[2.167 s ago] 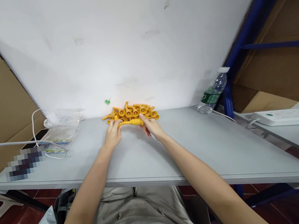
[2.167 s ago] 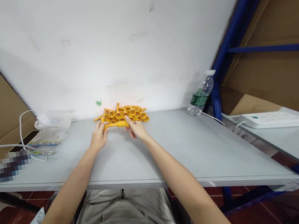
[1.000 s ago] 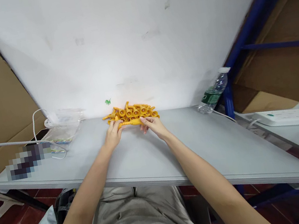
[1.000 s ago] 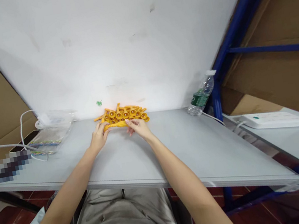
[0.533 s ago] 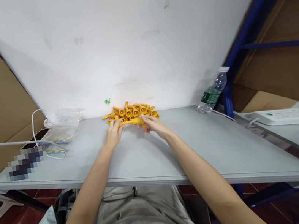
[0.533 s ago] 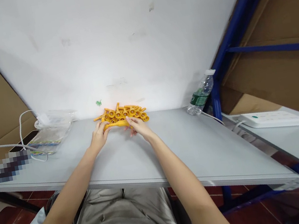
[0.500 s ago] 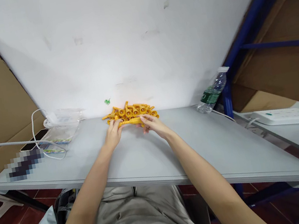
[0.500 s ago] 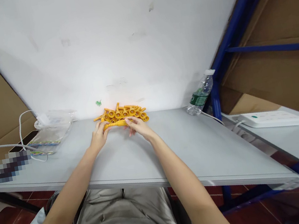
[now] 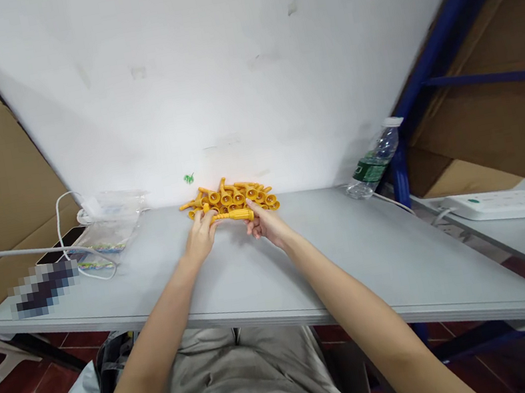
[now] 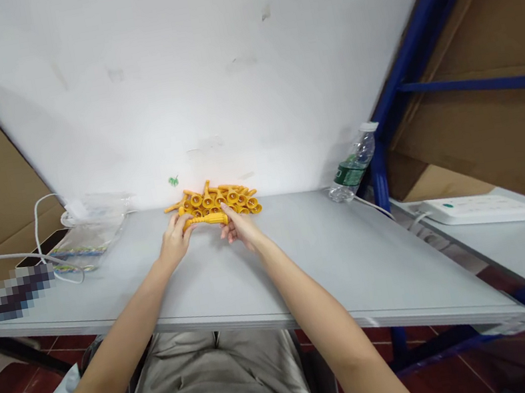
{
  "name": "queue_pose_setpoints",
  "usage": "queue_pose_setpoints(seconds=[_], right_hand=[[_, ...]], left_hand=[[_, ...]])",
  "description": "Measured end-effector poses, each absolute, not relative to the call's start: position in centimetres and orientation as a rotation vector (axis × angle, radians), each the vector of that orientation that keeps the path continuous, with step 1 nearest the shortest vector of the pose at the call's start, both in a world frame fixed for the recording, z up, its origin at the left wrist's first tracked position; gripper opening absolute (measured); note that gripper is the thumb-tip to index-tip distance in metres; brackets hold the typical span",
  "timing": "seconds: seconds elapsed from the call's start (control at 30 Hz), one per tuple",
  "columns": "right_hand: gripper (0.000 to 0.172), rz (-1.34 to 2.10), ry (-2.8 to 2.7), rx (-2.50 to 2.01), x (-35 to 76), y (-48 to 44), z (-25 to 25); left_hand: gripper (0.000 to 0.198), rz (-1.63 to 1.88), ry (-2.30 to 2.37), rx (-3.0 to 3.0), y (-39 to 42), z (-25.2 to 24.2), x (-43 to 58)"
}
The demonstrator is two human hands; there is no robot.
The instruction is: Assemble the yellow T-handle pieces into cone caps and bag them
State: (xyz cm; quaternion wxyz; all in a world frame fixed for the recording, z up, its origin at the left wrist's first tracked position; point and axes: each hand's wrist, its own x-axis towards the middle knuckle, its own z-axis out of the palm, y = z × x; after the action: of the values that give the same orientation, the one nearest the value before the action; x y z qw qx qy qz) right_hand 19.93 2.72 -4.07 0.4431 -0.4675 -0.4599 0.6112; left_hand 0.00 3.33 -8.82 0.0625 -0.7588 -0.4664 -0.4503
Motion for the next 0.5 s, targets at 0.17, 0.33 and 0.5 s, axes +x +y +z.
queue_pose_setpoints(seconds=[0.17, 0.33, 0.5], right_hand=[[0.04, 1.778, -0.948, -1.129, 19.7, 3.2, -3.1], [0.028, 1.704, -0.916, -1.081, 19.0, 4.7, -0.4], [0.02, 1.162, -1.089, -1.083, 17.8, 8.4, 0.5]], left_hand=[[0.037, -1.388, -1.416, -2.318, 3.3, -8.9, 0.1], [0.054, -1.495, -1.353, -2.354, 3.7, -9.1, 0.1], [0.059, -1.532, -1.409, -2.337, 4.0, -9.3, -0.4]])
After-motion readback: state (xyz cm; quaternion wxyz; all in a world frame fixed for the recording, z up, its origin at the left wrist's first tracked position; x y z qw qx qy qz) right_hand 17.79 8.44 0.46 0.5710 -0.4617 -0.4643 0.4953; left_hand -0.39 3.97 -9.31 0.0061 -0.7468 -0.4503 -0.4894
